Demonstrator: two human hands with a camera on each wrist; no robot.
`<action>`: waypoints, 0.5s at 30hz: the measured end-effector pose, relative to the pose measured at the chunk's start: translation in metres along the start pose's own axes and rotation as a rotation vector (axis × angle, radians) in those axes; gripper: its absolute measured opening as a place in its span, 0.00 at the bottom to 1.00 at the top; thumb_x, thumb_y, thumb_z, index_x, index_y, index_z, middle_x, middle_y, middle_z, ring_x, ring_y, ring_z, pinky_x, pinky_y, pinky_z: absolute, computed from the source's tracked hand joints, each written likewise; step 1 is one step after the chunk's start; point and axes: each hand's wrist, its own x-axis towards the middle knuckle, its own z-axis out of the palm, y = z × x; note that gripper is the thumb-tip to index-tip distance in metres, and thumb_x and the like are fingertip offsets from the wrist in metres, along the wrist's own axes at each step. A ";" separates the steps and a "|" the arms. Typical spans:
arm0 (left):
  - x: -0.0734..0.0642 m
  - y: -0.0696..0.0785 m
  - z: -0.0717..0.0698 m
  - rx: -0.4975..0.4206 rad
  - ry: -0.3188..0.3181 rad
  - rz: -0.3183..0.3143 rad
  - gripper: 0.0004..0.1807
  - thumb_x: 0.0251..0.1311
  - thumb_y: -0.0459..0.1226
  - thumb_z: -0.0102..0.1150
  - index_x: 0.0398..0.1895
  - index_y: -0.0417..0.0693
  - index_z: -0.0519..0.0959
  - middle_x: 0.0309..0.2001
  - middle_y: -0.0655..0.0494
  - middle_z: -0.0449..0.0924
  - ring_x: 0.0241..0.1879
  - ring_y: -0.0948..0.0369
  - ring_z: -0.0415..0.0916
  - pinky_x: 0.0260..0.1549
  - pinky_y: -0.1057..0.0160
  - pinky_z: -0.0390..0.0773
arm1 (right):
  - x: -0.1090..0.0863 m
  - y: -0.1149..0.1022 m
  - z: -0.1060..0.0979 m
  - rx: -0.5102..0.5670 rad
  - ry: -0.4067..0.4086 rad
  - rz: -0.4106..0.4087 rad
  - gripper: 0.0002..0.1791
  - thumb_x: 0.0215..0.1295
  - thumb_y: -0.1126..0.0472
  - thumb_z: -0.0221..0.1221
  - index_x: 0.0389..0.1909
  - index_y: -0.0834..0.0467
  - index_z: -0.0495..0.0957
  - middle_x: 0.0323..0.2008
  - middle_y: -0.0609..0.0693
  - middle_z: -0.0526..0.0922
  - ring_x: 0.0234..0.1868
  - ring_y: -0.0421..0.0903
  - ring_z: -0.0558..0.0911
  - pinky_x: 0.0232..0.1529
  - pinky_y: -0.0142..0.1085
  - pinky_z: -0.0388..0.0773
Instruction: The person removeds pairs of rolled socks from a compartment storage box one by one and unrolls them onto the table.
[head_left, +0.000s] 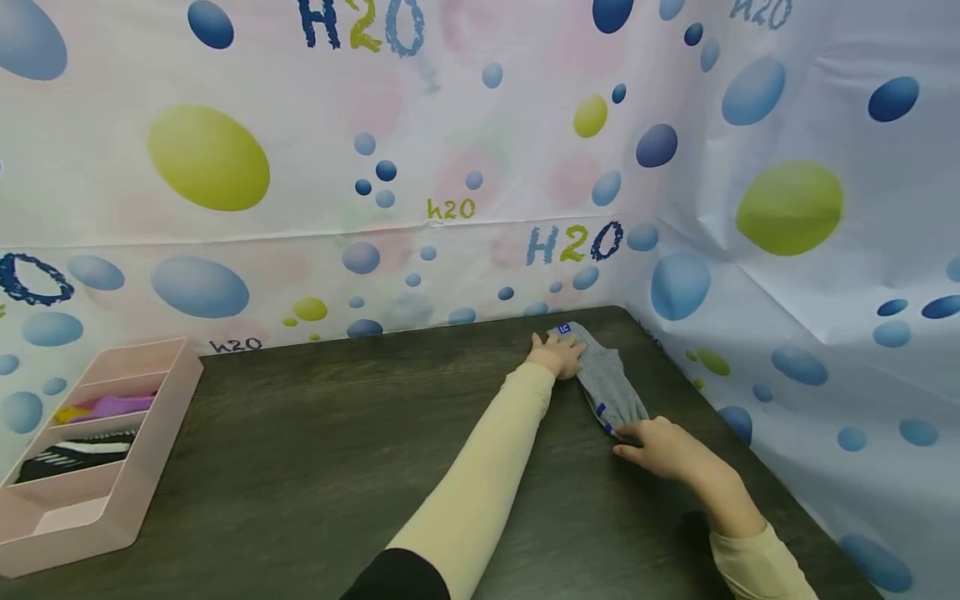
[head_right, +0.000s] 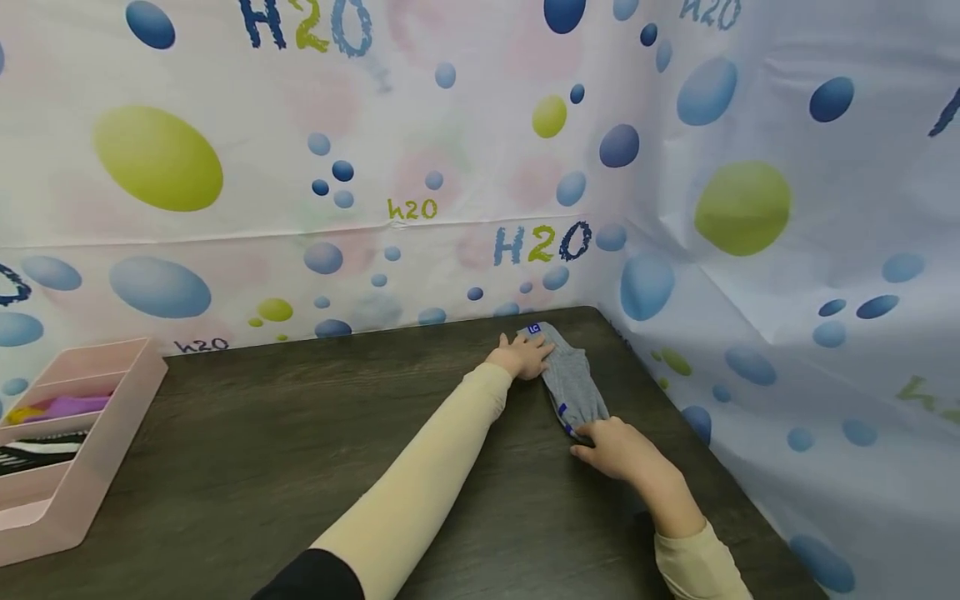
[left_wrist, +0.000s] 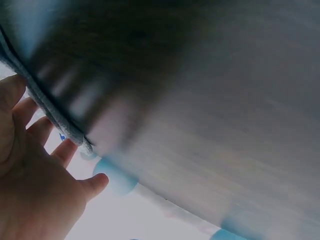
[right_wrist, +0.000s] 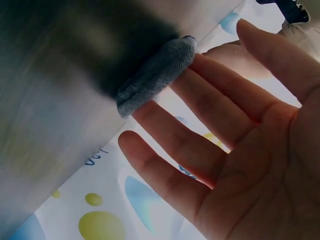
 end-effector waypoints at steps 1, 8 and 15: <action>0.001 0.000 0.000 -0.005 -0.003 -0.004 0.30 0.76 0.52 0.35 0.78 0.66 0.47 0.79 0.63 0.42 0.79 0.52 0.40 0.74 0.40 0.43 | 0.001 0.000 0.000 0.001 0.001 0.004 0.24 0.66 0.52 0.60 0.54 0.66 0.80 0.49 0.64 0.84 0.50 0.63 0.83 0.51 0.56 0.77; 0.005 0.001 -0.001 -0.066 -0.010 -0.039 0.30 0.75 0.52 0.35 0.78 0.69 0.47 0.80 0.64 0.39 0.79 0.53 0.34 0.74 0.39 0.39 | 0.004 0.005 -0.002 0.030 -0.021 0.014 0.27 0.67 0.50 0.59 0.58 0.65 0.77 0.54 0.64 0.82 0.55 0.64 0.80 0.54 0.58 0.75; 0.008 0.009 0.000 -0.250 0.018 -0.191 0.30 0.73 0.55 0.39 0.75 0.79 0.48 0.80 0.46 0.30 0.78 0.46 0.19 0.71 0.35 0.29 | -0.002 0.019 -0.005 0.092 -0.027 -0.070 0.27 0.67 0.51 0.59 0.62 0.62 0.73 0.56 0.63 0.80 0.57 0.63 0.79 0.54 0.57 0.75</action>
